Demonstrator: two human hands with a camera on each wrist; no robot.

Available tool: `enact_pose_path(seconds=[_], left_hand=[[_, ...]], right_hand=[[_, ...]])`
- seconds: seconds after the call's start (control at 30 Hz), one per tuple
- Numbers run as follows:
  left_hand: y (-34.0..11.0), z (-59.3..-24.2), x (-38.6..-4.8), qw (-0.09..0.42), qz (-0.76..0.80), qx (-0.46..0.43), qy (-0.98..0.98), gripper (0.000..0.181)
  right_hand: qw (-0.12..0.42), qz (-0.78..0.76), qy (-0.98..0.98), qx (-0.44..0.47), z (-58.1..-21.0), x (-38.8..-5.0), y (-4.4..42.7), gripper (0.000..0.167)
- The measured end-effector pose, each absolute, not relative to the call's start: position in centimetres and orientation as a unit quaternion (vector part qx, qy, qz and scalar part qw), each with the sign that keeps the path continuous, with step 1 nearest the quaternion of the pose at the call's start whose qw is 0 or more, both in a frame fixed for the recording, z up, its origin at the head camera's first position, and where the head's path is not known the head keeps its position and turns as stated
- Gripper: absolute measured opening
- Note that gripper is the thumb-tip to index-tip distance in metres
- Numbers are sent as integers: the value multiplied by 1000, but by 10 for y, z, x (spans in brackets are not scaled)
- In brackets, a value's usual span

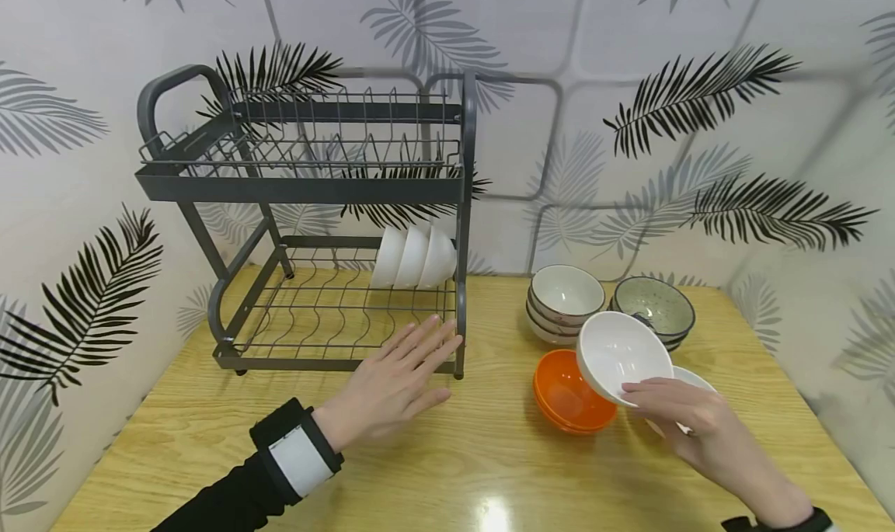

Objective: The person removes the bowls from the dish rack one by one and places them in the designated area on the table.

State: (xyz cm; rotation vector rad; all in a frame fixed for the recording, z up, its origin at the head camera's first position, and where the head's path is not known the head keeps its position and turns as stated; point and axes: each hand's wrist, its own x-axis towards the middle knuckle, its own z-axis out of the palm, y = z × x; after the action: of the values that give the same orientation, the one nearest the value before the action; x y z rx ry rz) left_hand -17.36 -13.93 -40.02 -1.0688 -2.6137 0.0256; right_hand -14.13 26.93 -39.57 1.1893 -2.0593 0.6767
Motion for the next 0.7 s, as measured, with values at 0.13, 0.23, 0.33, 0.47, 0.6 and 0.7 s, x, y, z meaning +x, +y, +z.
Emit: enact_pose_path(seconds=[0.13, 0.23, 0.33, 0.47, 0.6, 0.7], left_hand=[[-145, -403, -176, 139, -8, -357, -924, 68], [-149, -405, -178, 135, -13, -349, -927, 69], [-153, -406, -180, 138, -15, -344, -928, 70], [-159, -408, -183, 137, -13, -339, -931, 71], [-162, -410, -185, 132, -12, -331, -934, 70], [-163, -410, -185, 133, -15, -330, -934, 70]], right_hand=[[345, 265, -785, 440, -401, -141, 285, 43], [359, 266, -786, 428, -405, -140, 296, 44], [371, 265, -789, 413, -408, -138, 304, 47], [388, 259, -789, 399, -411, -136, 314, 50], [395, 257, -791, 391, -416, -135, 322, 51], [390, 257, -797, 383, -422, -133, 328, 50]])
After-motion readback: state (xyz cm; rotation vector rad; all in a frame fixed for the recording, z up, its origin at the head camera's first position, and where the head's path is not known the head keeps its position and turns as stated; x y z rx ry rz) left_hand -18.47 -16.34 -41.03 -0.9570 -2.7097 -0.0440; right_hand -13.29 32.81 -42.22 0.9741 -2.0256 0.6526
